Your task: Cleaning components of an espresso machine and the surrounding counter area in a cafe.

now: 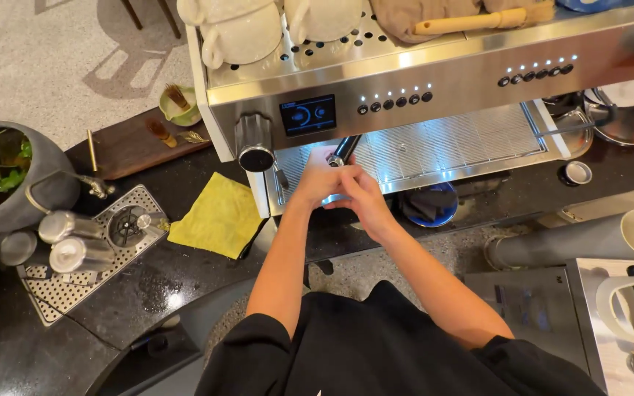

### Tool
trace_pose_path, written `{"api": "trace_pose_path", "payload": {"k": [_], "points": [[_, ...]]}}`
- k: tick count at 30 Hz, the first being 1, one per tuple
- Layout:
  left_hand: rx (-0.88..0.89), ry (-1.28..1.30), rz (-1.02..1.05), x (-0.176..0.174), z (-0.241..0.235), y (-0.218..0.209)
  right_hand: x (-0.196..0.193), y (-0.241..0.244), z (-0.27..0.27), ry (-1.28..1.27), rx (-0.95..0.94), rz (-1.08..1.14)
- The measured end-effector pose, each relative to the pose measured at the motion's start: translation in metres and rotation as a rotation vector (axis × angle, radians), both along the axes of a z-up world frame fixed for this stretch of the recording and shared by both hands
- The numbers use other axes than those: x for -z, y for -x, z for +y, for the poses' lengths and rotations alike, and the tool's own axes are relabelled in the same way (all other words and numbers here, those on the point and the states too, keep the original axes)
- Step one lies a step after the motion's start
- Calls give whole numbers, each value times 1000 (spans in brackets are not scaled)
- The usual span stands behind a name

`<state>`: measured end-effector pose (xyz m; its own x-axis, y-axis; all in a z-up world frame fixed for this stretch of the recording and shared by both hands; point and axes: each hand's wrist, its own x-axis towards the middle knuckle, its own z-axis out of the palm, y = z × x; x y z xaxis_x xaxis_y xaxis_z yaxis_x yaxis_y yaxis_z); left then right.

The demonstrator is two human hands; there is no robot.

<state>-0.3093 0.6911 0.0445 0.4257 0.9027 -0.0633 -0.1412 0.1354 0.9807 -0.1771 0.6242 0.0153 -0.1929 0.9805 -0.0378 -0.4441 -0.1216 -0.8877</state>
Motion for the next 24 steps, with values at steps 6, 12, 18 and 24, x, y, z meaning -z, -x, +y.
{"api": "trace_pose_path", "payload": {"k": [6,12,18,24], "points": [[-156,-201,58,31,-11,-30,41,-21,10,-47,29,-64],[-631,-209,116,22,-51,-124,8,-81,-6,178,163,-18],[-589,-221,225,0,-61,-112,0,-81,-5,164,88,-81],[-652,-754,965,-53,-106,-95,86,-122,-9,-16,-173,4]]}}
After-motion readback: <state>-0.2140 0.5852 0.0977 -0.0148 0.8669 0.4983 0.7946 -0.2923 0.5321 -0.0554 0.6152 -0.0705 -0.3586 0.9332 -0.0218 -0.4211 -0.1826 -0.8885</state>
